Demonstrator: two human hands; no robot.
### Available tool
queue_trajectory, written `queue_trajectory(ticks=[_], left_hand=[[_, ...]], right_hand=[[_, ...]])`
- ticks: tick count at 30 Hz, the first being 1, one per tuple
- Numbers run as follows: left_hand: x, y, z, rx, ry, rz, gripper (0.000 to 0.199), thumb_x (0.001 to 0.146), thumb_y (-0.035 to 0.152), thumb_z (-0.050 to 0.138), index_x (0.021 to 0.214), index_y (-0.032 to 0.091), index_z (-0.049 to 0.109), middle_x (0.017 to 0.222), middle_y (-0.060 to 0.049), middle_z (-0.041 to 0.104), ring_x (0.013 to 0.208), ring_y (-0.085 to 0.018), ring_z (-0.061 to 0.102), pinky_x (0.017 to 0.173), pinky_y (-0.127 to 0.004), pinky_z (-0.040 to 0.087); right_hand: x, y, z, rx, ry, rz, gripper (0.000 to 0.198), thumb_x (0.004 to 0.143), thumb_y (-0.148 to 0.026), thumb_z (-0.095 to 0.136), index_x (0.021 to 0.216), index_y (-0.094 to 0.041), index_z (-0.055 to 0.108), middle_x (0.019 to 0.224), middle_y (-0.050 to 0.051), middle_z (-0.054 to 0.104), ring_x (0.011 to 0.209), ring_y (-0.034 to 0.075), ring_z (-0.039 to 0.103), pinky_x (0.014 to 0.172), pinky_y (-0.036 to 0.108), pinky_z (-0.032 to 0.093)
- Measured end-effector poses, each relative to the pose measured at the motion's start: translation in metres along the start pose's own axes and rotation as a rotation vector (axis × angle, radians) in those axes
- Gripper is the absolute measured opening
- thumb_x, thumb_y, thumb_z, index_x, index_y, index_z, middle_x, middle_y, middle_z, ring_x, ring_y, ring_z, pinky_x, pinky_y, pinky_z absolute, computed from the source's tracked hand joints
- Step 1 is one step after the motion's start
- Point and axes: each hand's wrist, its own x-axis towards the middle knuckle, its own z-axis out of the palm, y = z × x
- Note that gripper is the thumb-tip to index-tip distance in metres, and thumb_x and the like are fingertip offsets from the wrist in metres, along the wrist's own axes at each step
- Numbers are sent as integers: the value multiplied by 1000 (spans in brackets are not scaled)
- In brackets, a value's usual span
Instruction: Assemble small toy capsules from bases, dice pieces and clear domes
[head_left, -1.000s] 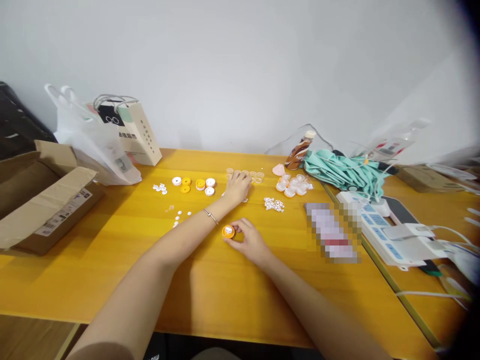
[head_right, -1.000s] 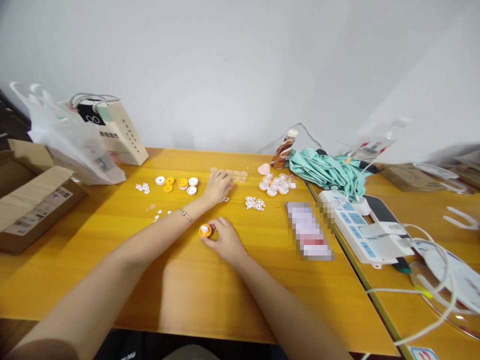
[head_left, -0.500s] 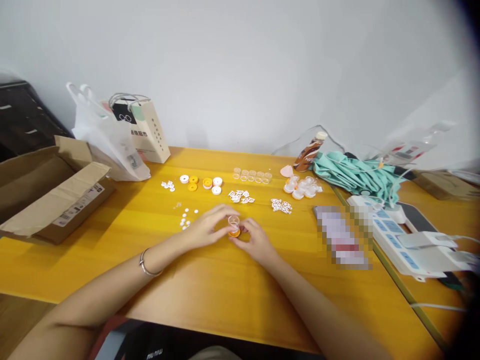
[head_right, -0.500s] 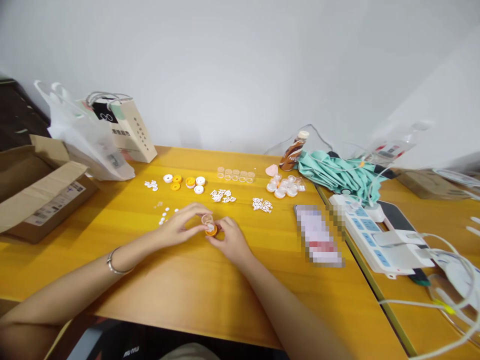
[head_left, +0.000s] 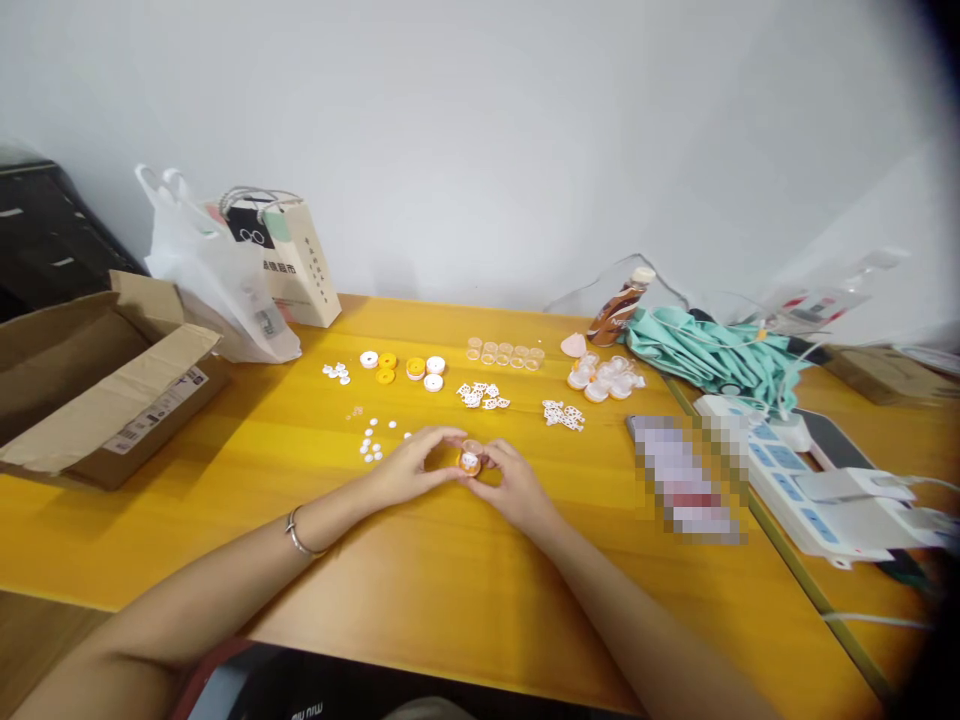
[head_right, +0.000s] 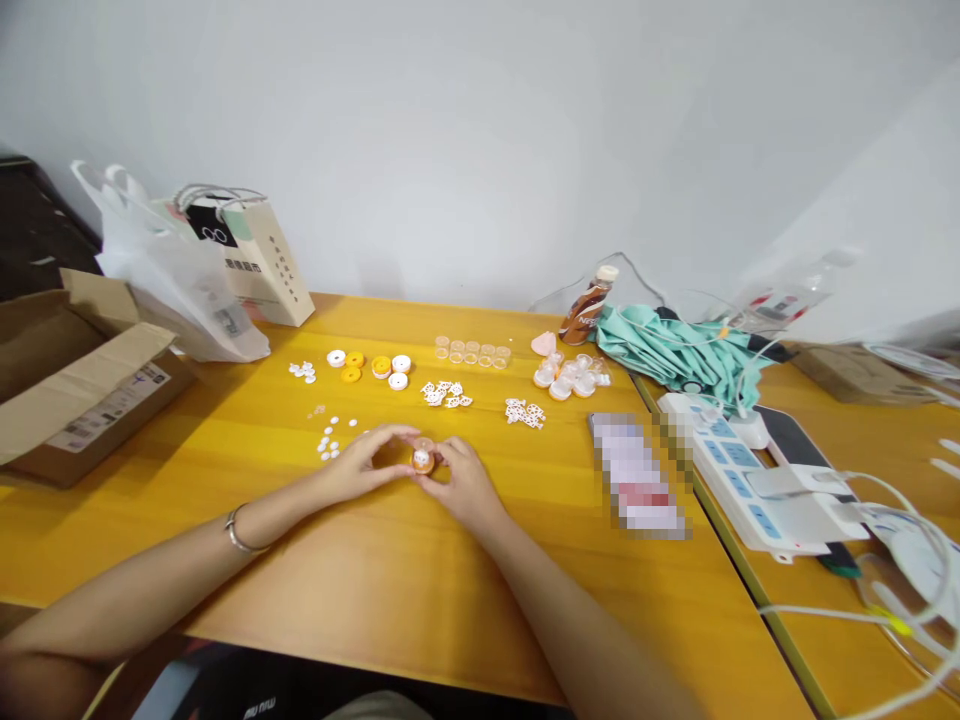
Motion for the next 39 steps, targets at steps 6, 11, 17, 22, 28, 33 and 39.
queue_trajectory(ticks=[6, 11, 17, 22, 28, 33, 39], left_hand=[[4, 2, 8, 57, 11, -43, 29, 78, 31, 59, 105, 19, 58, 101, -7, 63, 95, -19, 56, 87, -31, 40], [5, 3, 7, 12, -10, -24, 26, 79, 27, 59, 103, 19, 58, 99, -6, 63, 95, -19, 55, 87, -30, 39], [3, -6, 3, -6, -62, -4, 44, 74, 32, 65, 113, 18, 53, 108, -10, 57, 103, -21, 51, 92, -32, 37], [0, -8, 0, 48, -112, 3, 44, 73, 31, 66, 114, 20, 54, 110, -9, 57, 105, -21, 50, 92, -34, 36], [1, -3, 11, -243, -33, -161, 40, 72, 30, 67, 108, 17, 59, 98, -7, 65, 83, -17, 58, 77, -28, 45], [-1, 5, 20, -693, 71, -281, 47, 70, 27, 68, 114, 17, 57, 105, -7, 65, 91, -19, 61, 86, -32, 46], [-3, 24, 26, -1012, 151, -310, 42, 75, 26, 65, 116, 22, 57, 122, -6, 57, 113, -20, 52, 101, -34, 37]], right_hand=[[1, -2, -1, -7, -11, 25, 22, 74, -26, 62, 95, -22, 60, 81, 3, 56, 79, 18, 54, 73, 32, 46], [1, -1, 0, -3, -8, 30, 18, 74, -27, 63, 91, -21, 60, 81, 3, 56, 79, 18, 54, 73, 32, 45], [0, 2, 1, 26, 0, 50, 22, 73, -30, 65, 93, -22, 62, 83, 3, 58, 79, 18, 56, 73, 32, 46], [1, 2, 1, 69, 23, 75, 24, 69, -32, 67, 92, -23, 64, 81, 3, 59, 75, 17, 56, 70, 31, 46], [4, -9, -3, 142, 46, 130, 18, 69, -34, 68, 79, -20, 65, 74, 1, 59, 67, 15, 53, 63, 27, 44], [8, -20, -11, 189, 105, 119, 18, 69, -35, 68, 78, -20, 65, 72, 0, 58, 67, 15, 52, 63, 27, 43], [8, -27, -15, 92, 155, 29, 14, 74, -34, 64, 78, -21, 64, 71, 1, 57, 67, 15, 53, 64, 27, 43]])
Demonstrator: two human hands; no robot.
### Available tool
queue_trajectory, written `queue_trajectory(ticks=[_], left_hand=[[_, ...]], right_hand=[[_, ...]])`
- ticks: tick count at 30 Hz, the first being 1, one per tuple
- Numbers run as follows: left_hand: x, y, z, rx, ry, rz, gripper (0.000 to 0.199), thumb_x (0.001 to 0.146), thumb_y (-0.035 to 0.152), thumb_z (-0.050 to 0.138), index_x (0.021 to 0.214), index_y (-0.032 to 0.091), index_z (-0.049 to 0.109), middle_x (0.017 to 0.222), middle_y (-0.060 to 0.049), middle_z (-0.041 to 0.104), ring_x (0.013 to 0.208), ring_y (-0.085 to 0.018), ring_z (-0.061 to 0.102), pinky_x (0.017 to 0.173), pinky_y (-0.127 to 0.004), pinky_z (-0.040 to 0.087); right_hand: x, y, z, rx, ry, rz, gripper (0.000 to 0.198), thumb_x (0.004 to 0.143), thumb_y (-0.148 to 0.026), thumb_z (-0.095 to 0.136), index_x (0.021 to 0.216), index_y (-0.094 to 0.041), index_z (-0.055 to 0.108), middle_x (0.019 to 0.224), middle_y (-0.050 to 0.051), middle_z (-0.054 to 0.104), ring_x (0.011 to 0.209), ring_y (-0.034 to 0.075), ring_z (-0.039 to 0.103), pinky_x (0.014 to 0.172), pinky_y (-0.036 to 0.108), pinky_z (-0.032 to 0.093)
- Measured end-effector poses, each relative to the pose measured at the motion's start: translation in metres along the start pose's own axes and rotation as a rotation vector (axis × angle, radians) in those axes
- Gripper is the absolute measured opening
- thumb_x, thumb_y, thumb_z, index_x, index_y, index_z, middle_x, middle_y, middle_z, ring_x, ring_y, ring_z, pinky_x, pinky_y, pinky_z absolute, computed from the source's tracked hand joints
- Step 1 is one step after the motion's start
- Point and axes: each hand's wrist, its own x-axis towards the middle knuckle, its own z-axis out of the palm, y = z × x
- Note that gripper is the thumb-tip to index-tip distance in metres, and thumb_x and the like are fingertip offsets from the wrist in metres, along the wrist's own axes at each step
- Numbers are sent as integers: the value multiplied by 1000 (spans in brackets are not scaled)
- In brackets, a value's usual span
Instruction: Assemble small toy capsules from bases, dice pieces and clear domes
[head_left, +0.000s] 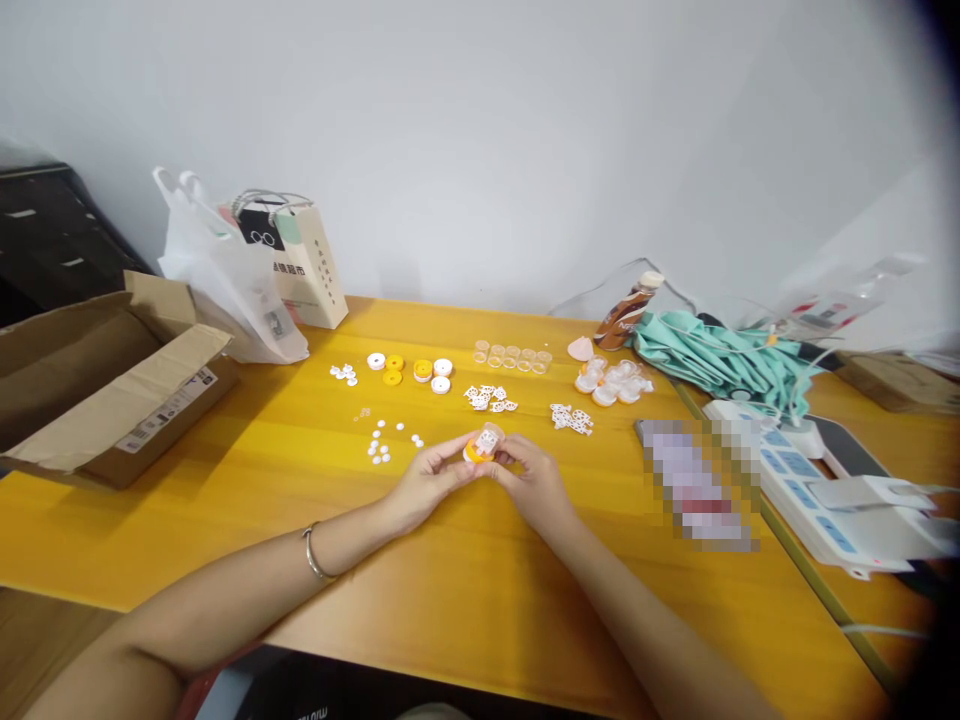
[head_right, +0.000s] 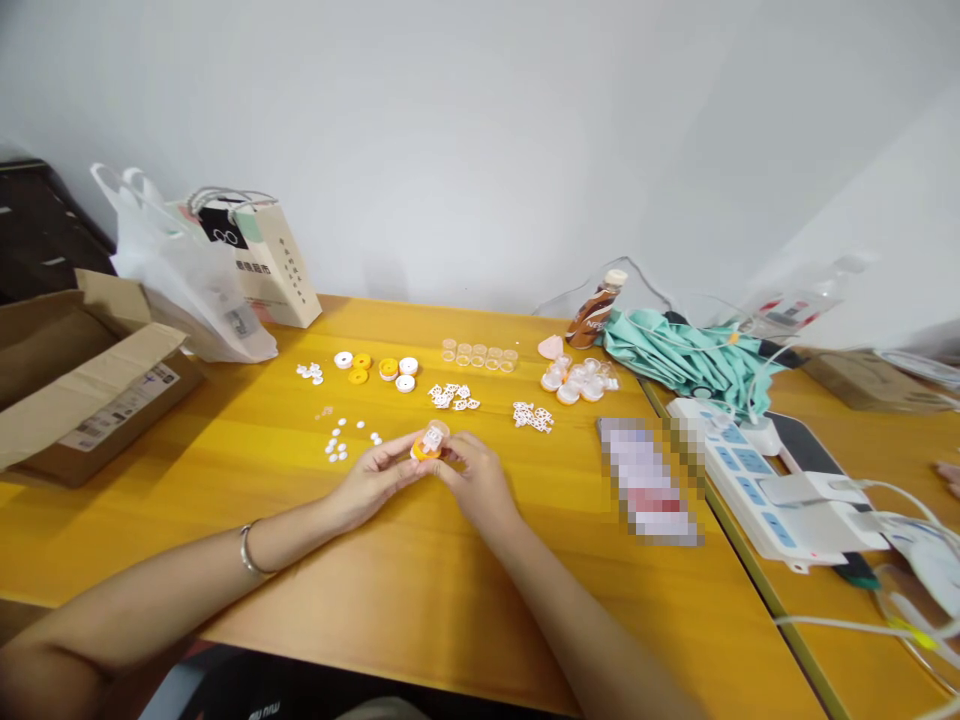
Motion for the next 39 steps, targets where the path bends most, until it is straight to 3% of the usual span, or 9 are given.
queue_trajectory(ticks=[4, 8, 16, 21, 30, 36, 39], left_hand=[[-2, 2, 4, -93, 41, -12, 38, 74, 28, 66, 111, 20, 62, 119, -7, 59, 112, -20, 53, 100, -34, 37], [-2, 2, 4, -101, 77, -44, 34, 73, 28, 67, 105, 17, 65, 114, -8, 62, 105, -19, 57, 98, -33, 40], [-3, 0, 3, -71, 43, -67, 33, 74, 27, 67, 105, 17, 65, 110, -9, 64, 97, -18, 61, 94, -33, 42], [-1, -1, 1, -44, 27, -71, 32, 73, 30, 67, 102, 17, 66, 107, -9, 65, 93, -18, 62, 92, -34, 44], [-1, -4, 3, 152, 149, -9, 32, 67, 30, 72, 95, 16, 66, 96, -6, 69, 86, -17, 63, 84, -31, 46], [-2, -2, 5, 134, 190, 16, 32, 62, 30, 75, 88, 14, 63, 86, -5, 69, 78, -16, 64, 76, -29, 48], [-3, -2, 7, 129, 213, 8, 32, 60, 31, 77, 83, 14, 62, 78, -3, 69, 70, -15, 64, 71, -28, 49]], right_hand=[[-1, -3, -2, -84, -36, -14, 16, 74, -37, 63, 79, -23, 63, 70, 1, 57, 69, 17, 53, 65, 29, 43], [2, -6, -9, -44, -15, 59, 20, 76, -40, 60, 84, -22, 64, 74, 2, 60, 70, 17, 54, 66, 31, 44], [7, -14, -19, 555, -25, 218, 28, 74, -36, 63, 101, -27, 61, 104, 2, 66, 99, 18, 59, 89, 35, 45], [4, -14, -15, 577, -22, 253, 20, 73, -34, 65, 91, -25, 66, 99, 2, 69, 94, 19, 62, 89, 38, 45], [-3, -9, 4, 556, 199, 222, 15, 70, -33, 68, 78, -22, 61, 82, 2, 66, 83, 18, 62, 82, 36, 49], [-4, -13, 1, 713, 89, 261, 19, 75, -39, 62, 86, -23, 61, 95, 4, 68, 92, 20, 62, 85, 39, 48], [-5, -11, 5, 726, 157, 271, 18, 72, -38, 66, 80, -23, 60, 90, 3, 68, 86, 18, 62, 82, 36, 49]])
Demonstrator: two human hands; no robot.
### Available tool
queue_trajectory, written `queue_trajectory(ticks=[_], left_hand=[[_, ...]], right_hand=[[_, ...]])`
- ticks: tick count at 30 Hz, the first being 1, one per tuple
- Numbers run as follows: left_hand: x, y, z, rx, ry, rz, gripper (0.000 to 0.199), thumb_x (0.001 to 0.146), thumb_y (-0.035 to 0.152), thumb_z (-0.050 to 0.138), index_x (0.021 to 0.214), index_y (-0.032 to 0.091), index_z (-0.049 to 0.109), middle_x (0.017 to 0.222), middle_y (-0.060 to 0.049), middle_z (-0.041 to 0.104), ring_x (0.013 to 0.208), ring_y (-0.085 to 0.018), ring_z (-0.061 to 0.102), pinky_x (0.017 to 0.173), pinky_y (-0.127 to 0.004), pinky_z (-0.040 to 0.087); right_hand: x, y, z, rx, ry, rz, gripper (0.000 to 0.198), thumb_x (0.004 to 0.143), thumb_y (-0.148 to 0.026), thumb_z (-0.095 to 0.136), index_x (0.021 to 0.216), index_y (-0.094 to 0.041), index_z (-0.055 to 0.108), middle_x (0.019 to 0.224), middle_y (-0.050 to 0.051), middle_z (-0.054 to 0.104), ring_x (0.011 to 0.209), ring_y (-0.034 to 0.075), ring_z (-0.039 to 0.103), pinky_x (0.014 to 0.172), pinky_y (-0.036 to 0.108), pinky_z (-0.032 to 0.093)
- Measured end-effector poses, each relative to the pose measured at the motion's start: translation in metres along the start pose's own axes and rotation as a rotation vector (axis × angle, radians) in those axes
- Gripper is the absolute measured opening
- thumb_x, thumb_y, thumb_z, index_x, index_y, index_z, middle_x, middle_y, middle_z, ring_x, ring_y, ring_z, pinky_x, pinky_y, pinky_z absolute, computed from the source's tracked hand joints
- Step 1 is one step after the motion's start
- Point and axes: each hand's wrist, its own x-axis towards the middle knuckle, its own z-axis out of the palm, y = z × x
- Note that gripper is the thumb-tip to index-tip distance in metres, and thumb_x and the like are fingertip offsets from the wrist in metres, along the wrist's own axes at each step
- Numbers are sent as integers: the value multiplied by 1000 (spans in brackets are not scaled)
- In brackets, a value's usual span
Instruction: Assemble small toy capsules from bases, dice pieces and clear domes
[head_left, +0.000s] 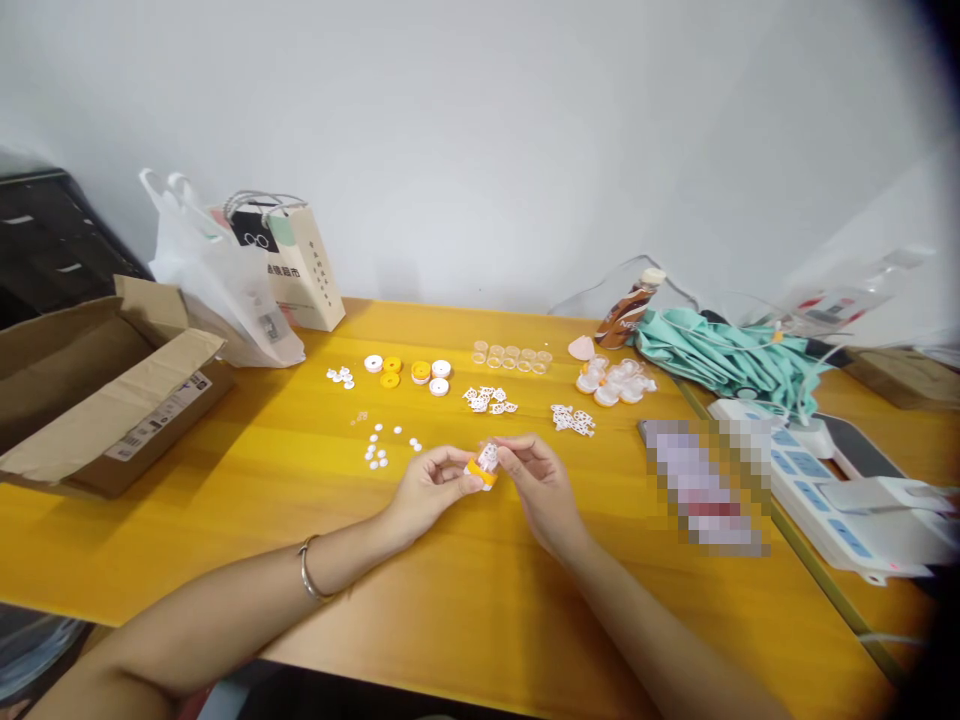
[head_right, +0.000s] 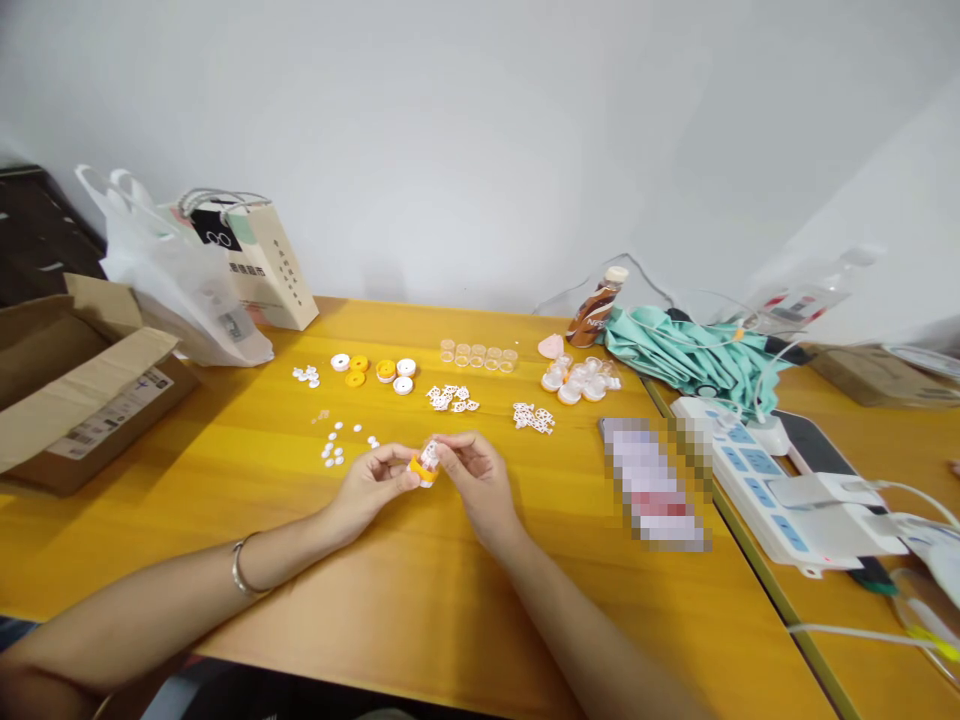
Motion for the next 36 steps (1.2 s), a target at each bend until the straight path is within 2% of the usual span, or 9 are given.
queue_trajectory(ticks=[4, 9, 14, 18, 23, 26, 30, 33, 36], left_hand=[[-1, -1, 1, -10, 2, 4, 32, 57, 29, 78, 80, 14, 61, 76, -2, 69, 67, -14, 64, 69, -26, 50], [0, 0, -1, -16, -3, 24, 31, 58, 27, 78, 80, 13, 61, 78, -3, 70, 68, -13, 64, 68, -26, 51], [0, -2, -1, -18, -10, 6, 31, 57, 27, 78, 80, 14, 62, 77, -3, 70, 68, -14, 65, 69, -27, 51], [0, -3, 0, -15, 6, 5, 31, 58, 28, 78, 81, 14, 62, 77, -3, 70, 68, -14, 65, 70, -26, 51], [1, 0, 0, -13, -16, -20, 32, 59, 29, 77, 81, 13, 61, 78, -4, 70, 70, -15, 65, 72, -29, 50], [2, 1, -1, -12, -28, -23, 30, 60, 29, 76, 81, 13, 62, 80, -4, 70, 72, -15, 65, 75, -29, 50], [3, 0, -1, -28, -68, -40, 30, 60, 27, 77, 82, 13, 62, 79, -3, 70, 72, -14, 65, 74, -28, 50], [3, -1, -1, -14, -68, -25, 30, 61, 27, 76, 83, 13, 62, 84, -4, 70, 75, -15, 65, 76, -28, 49], [4, -1, -2, 8, -22, 4, 30, 62, 28, 75, 83, 13, 61, 84, -5, 70, 75, -15, 65, 75, -27, 49]], right_hand=[[-2, 4, 2, 4, 46, -37, 18, 70, -39, 68, 76, -24, 58, 85, 2, 65, 82, 16, 61, 78, 33, 50], [-3, 1, -1, 22, -93, 18, 20, 78, -44, 57, 85, -25, 56, 96, 5, 66, 90, 20, 61, 84, 41, 47], [-2, 4, 0, 4, 26, -20, 22, 70, -42, 66, 78, -24, 56, 88, 3, 64, 86, 18, 60, 80, 35, 48], [-2, 5, 0, 69, -60, 29, 18, 77, -42, 58, 83, -25, 54, 95, 4, 65, 93, 19, 60, 84, 38, 46], [-3, 4, 1, 2, -9, 6, 20, 75, -40, 60, 85, -25, 51, 104, 5, 64, 98, 20, 59, 82, 35, 47], [-5, 6, 3, 57, -89, 59, 30, 80, -42, 52, 106, -28, 43, 110, 6, 63, 102, 20, 58, 84, 38, 47], [-6, 8, 5, 88, 5, 44, 52, 68, -36, 67, 112, -31, 40, 102, 2, 64, 92, 18, 61, 79, 33, 49], [-6, 6, 5, 227, -31, 143, 52, 71, -41, 64, 116, -29, 41, 114, 6, 60, 100, 19, 58, 83, 35, 47], [-3, 4, 2, 374, -10, 266, 47, 78, -44, 55, 119, -25, 44, 101, 8, 67, 97, 21, 60, 86, 38, 44]])
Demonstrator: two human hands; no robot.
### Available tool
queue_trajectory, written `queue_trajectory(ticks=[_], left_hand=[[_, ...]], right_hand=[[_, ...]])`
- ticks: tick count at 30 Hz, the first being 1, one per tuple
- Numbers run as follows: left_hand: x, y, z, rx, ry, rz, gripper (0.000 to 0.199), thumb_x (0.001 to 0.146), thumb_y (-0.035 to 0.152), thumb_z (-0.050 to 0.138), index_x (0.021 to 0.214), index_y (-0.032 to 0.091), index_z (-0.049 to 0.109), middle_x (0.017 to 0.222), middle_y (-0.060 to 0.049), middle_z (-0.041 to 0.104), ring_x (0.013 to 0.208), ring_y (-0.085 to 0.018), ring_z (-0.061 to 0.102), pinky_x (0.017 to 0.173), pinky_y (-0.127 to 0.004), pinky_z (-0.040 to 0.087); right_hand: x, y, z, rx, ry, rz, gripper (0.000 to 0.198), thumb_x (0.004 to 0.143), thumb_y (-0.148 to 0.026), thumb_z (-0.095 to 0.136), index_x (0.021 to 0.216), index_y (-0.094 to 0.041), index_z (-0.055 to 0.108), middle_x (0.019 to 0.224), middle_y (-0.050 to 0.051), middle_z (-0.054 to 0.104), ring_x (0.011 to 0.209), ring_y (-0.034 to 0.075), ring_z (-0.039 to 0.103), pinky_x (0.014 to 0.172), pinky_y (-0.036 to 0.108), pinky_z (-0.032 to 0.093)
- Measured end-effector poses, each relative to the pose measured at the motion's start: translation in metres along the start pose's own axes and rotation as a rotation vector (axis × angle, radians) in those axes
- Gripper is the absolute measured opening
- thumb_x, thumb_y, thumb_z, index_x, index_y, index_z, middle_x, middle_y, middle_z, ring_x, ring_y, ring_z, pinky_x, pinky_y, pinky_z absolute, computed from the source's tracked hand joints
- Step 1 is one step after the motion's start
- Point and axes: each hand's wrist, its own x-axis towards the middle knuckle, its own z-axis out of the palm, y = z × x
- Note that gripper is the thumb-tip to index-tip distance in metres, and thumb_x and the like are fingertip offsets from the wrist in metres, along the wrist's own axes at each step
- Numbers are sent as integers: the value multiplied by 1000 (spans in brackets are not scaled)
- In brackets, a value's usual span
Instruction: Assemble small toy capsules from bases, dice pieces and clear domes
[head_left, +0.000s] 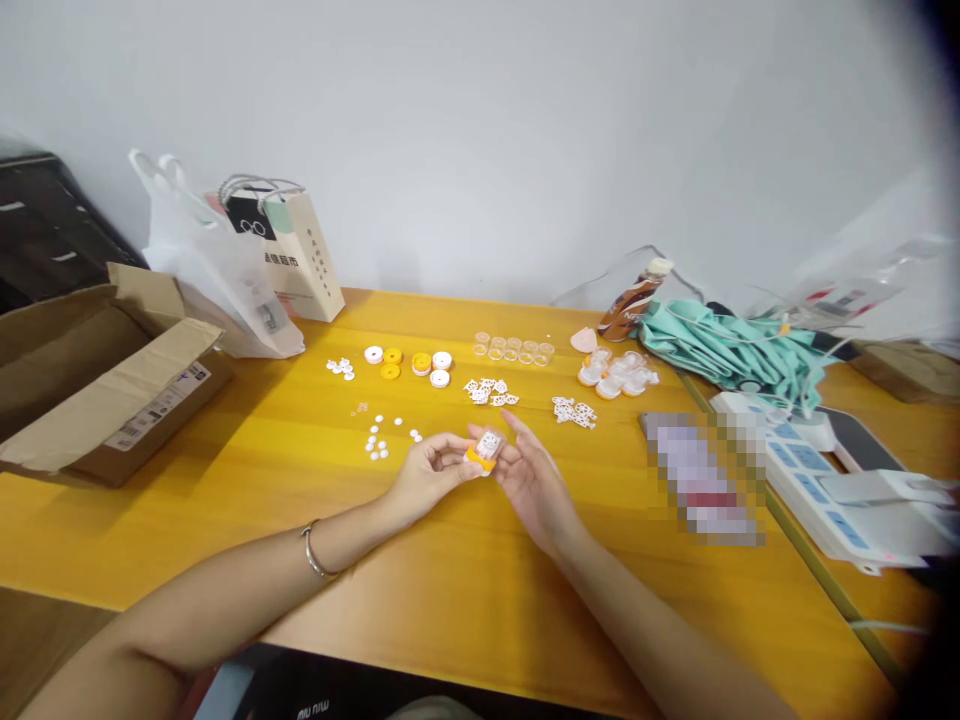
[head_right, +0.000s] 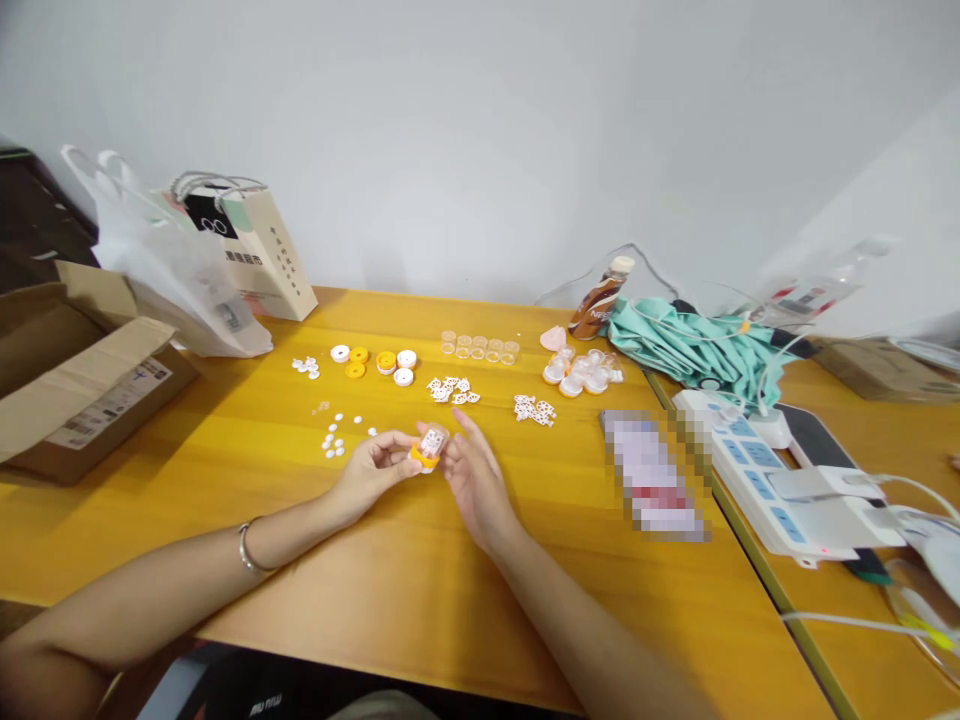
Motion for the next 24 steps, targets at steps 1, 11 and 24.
queue_trajectory(ticks=[1, 11, 24], left_hand=[[0, 1, 0, 3, 12, 4, 30, 62, 27, 76, 84, 13, 61, 83, -5, 70, 75, -15, 65, 74, -27, 49], [-2, 1, -1, -41, -77, -48, 28, 64, 27, 74, 85, 12, 63, 84, -4, 68, 75, -13, 63, 76, -26, 47], [0, -3, -3, -58, -32, -31, 28, 62, 26, 75, 83, 13, 61, 80, -3, 68, 70, -11, 62, 73, -24, 47]], right_hand=[[1, -1, -1, 33, 46, 2, 43, 78, -43, 55, 116, -24, 47, 91, 6, 70, 94, 20, 62, 86, 37, 43], [-2, -2, 2, -42, -46, -70, 55, 63, -22, 74, 112, -30, 49, 91, -1, 64, 90, 16, 59, 83, 32, 44], [2, 2, -1, -43, -63, 39, 37, 71, -38, 66, 105, -27, 56, 105, 2, 60, 98, 17, 54, 87, 32, 41]])
